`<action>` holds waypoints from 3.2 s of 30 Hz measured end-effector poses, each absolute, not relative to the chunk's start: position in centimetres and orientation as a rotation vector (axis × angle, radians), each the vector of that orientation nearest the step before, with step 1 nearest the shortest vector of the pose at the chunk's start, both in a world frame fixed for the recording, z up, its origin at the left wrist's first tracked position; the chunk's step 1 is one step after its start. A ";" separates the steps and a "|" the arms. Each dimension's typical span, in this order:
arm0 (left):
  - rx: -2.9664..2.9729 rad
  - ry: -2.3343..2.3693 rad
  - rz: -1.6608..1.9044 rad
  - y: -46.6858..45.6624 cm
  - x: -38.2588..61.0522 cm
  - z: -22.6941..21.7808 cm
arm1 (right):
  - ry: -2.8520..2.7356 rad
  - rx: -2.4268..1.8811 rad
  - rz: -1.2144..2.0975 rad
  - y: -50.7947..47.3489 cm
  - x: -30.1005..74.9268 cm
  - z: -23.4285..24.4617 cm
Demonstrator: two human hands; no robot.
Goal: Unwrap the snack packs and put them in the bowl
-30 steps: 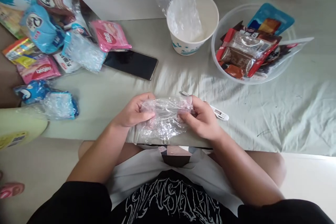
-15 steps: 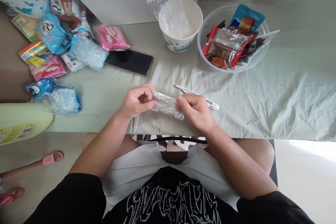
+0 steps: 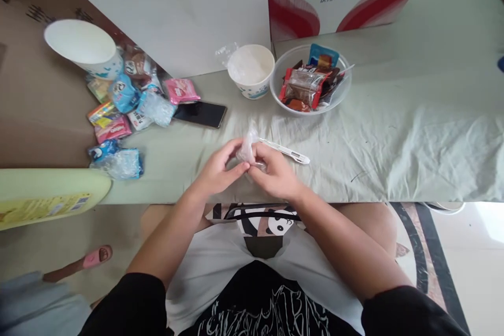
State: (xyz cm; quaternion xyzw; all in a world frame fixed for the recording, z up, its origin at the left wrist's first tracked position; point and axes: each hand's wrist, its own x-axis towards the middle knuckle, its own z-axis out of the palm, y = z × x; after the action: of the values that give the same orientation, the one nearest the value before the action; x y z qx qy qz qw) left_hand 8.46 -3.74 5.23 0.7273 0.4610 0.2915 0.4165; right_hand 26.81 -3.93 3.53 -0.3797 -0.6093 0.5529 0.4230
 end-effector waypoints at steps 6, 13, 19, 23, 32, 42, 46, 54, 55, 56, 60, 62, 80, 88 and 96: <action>1.751 1.350 0.814 0.2 8.8 6.9 | -1.183 -0.751 1.634 -3.5 28.4 4.0; 2.254 1.683 1.016 11.6 10.8 10.2 | -1.125 -1.151 1.485 -2.6 28.8 4.0; 2.229 1.686 0.097 19.1 15.1 8.2 | -1.265 -1.176 1.459 -2.5 29.2 4.9; 2.037 1.594 -0.428 21.3 17.2 8.9 | -1.356 -1.194 1.438 -2.3 29.6 5.1; 2.248 1.844 0.818 13.8 4.2 13.6 | -1.541 -1.277 1.068 -2.6 30.4 4.7; 1.965 2.257 0.334 5.4 -9.5 6.2 | -1.892 -1.440 0.622 -3.1 27.9 1.5; 1.923 2.233 0.420 7.2 -9.6 4.5 | -2.055 -1.615 0.236 -3.1 28.6 0.6; 1.485 1.929 1.235 4.1 -11.8 6.6 | -2.132 -1.660 0.263 -2.2 29.9 0.2; 1.310 1.813 1.324 2.9 -11.3 7.0 | -2.119 -1.649 0.271 -2.3 29.8 0.3; 1.178 1.672 1.342 1.9 -10.5 7.3 | -2.097 -1.642 0.286 -2.4 29.7 0.5; 1.003 1.342 1.227 -0.4 -4.9 6.6 | -1.953 -1.649 0.403 -2.9 29.1 1.1; 0.936 1.207 1.176 -0.2 -1.8 5.3 | -1.875 -1.633 0.520 -2.9 28.9 1.3; 0.241 0.696 0.931 1.7 3.9 2.3 | -1.421 -1.499 1.226 -1.4 27.7 0.6; 0.080 0.673 0.978 1.8 4.1 2.2 | -1.505 -1.500 1.131 -1.9 27.5 0.6; 0.223 0.674 0.989 1.6 3.6 1.8 | -1.524 -1.415 1.109 -1.6 27.5 0.7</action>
State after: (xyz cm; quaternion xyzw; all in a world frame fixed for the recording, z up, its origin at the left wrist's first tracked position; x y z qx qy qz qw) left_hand 3.56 1.60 1.82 0.1045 0.3164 0.4644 0.8205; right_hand 27.53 -1.56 0.70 -0.5549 -0.5975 0.4346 0.3825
